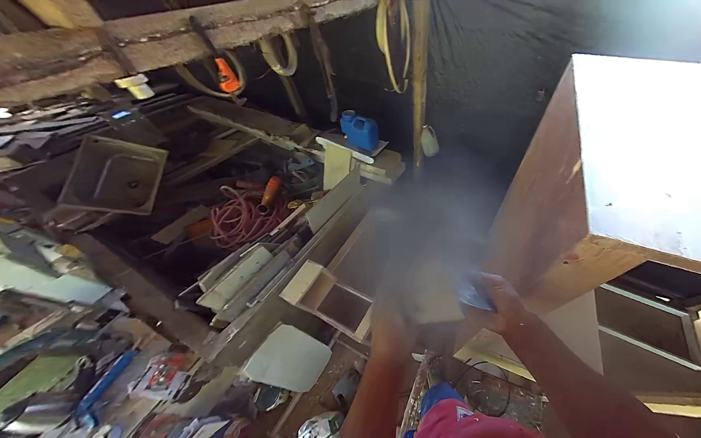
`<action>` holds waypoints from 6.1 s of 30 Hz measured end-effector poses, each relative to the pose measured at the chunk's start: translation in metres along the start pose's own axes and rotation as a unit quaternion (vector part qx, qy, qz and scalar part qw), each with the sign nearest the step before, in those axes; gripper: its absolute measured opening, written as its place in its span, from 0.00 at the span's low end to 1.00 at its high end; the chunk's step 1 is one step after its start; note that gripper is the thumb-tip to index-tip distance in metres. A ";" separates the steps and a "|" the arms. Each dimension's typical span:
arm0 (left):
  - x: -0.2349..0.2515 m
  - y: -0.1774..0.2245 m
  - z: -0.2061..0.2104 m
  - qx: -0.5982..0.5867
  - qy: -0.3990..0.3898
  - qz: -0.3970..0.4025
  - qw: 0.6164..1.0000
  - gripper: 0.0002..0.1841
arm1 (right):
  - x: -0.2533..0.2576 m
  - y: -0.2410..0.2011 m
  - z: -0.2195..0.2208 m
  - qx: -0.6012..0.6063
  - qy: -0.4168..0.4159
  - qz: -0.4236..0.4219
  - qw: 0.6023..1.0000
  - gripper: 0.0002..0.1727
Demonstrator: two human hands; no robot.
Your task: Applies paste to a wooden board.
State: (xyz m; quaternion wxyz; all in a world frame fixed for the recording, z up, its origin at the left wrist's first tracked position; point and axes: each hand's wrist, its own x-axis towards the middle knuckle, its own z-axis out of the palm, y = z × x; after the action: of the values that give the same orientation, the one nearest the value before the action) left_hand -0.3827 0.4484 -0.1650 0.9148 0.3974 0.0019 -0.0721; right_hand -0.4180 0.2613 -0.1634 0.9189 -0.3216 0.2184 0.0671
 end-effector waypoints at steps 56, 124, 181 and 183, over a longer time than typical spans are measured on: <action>0.418 -0.087 0.453 0.120 -0.186 -0.197 0.955 0.15 | 0.027 -0.509 0.095 -0.946 0.223 -0.118 0.202 0.12; 0.353 -0.155 0.254 -0.001 -0.094 -0.325 0.941 0.18 | 0.123 -0.524 0.090 -0.908 0.250 -0.034 0.335 0.08; 0.063 -0.005 0.146 0.093 -0.212 -0.360 0.904 0.18 | -0.201 -0.126 0.130 -0.905 0.244 -0.115 0.330 0.23; 0.058 -0.004 0.144 0.102 -0.203 -0.358 0.905 0.18 | -0.204 -0.125 0.130 -0.904 0.243 -0.122 0.330 0.22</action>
State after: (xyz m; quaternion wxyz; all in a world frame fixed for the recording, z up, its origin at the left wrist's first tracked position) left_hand -0.3332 0.3332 -0.0731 0.7621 0.4381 -0.0493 -0.4742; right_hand -0.5207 0.2479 0.0882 -0.0327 -0.9797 0.1953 0.0297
